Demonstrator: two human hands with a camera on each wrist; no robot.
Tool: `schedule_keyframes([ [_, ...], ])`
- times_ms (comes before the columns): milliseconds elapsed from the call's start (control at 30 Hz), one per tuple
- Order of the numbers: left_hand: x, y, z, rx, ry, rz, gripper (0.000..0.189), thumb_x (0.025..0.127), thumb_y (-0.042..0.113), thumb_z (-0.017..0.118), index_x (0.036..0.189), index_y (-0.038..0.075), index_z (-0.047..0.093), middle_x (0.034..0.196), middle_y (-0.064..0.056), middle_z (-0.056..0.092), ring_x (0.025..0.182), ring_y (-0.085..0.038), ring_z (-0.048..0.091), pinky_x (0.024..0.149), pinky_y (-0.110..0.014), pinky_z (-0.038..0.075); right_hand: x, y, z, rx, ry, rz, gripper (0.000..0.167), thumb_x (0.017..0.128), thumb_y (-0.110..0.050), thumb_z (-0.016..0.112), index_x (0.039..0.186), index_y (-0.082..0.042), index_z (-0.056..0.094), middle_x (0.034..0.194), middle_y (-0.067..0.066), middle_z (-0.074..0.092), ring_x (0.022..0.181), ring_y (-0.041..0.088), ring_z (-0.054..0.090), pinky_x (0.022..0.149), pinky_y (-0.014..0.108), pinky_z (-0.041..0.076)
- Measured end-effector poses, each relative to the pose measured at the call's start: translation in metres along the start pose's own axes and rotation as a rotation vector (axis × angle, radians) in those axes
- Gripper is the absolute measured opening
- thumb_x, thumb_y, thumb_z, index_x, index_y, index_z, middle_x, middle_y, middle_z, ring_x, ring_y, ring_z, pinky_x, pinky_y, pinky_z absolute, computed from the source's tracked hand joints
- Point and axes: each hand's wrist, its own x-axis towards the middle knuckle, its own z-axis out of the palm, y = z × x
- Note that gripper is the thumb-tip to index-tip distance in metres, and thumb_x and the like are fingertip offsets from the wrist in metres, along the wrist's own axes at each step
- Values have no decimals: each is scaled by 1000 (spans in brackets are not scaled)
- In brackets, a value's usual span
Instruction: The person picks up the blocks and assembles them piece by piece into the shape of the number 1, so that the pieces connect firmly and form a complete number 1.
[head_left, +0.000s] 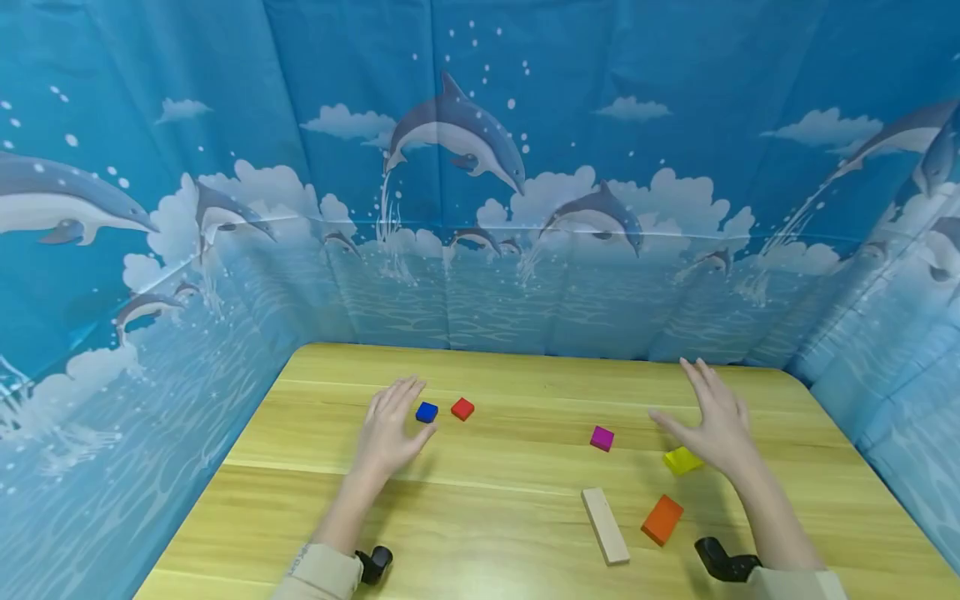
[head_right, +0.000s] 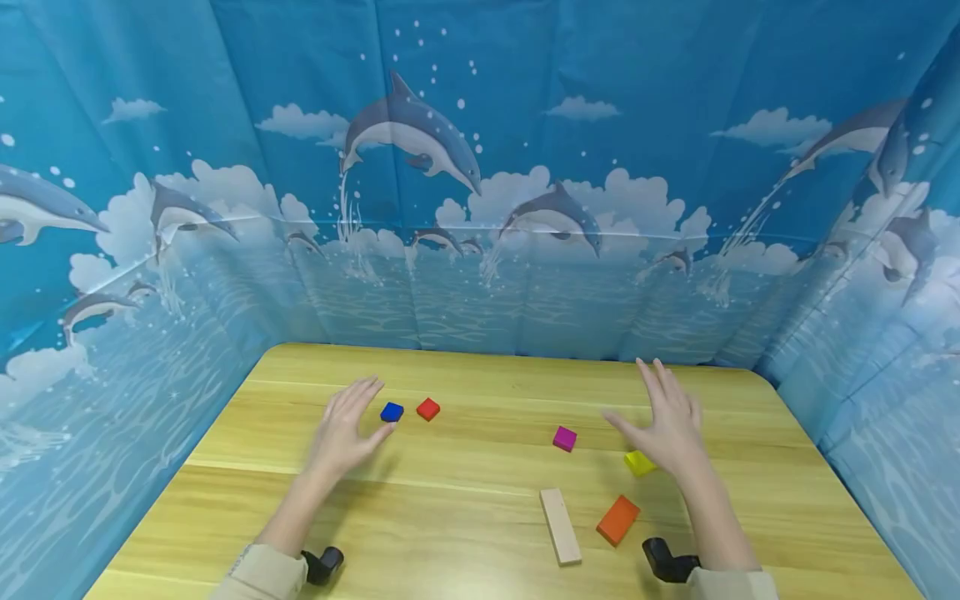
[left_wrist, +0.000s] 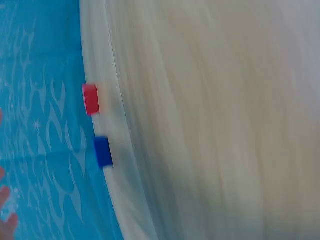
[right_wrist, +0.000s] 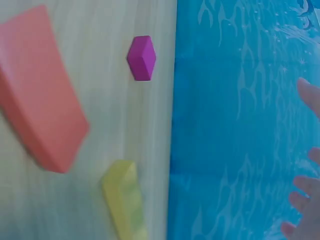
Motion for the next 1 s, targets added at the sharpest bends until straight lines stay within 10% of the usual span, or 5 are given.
schedule_keyframes([
  [133,1,9,10,-197,113,181,50,70,19,78,115,6,61,117,-10,60,111,-27,52,94,-46,39,-12,2,1,173,68,15,93,77,-36,71,147,-14,14,147,26,15,127,52,17,89,74,11],
  [233,0,16,18,-323,82,255,51,67,15,80,114,7,61,114,-8,62,109,-25,54,93,-43,42,-25,4,4,291,97,44,93,76,-27,74,147,-13,15,145,28,19,124,51,21,88,71,19],
  [400,-4,32,29,-489,-93,196,53,68,15,80,117,8,60,117,-6,61,113,-23,51,94,-41,42,-48,6,11,422,127,138,90,78,-21,73,147,-13,15,140,26,26,119,44,28,90,58,26],
  [633,-4,56,39,-613,-351,80,52,72,15,77,120,10,59,122,-1,57,118,-20,48,98,-43,37,-77,9,19,515,162,234,79,82,-14,68,145,-20,22,135,-1,37,111,3,35,79,9,28],
  [1000,2,86,64,-677,-550,167,58,73,22,77,126,12,54,122,5,57,118,-13,47,102,-35,33,-103,0,35,435,65,269,76,80,-20,70,141,-3,26,131,21,37,102,-9,29,76,7,28],
])
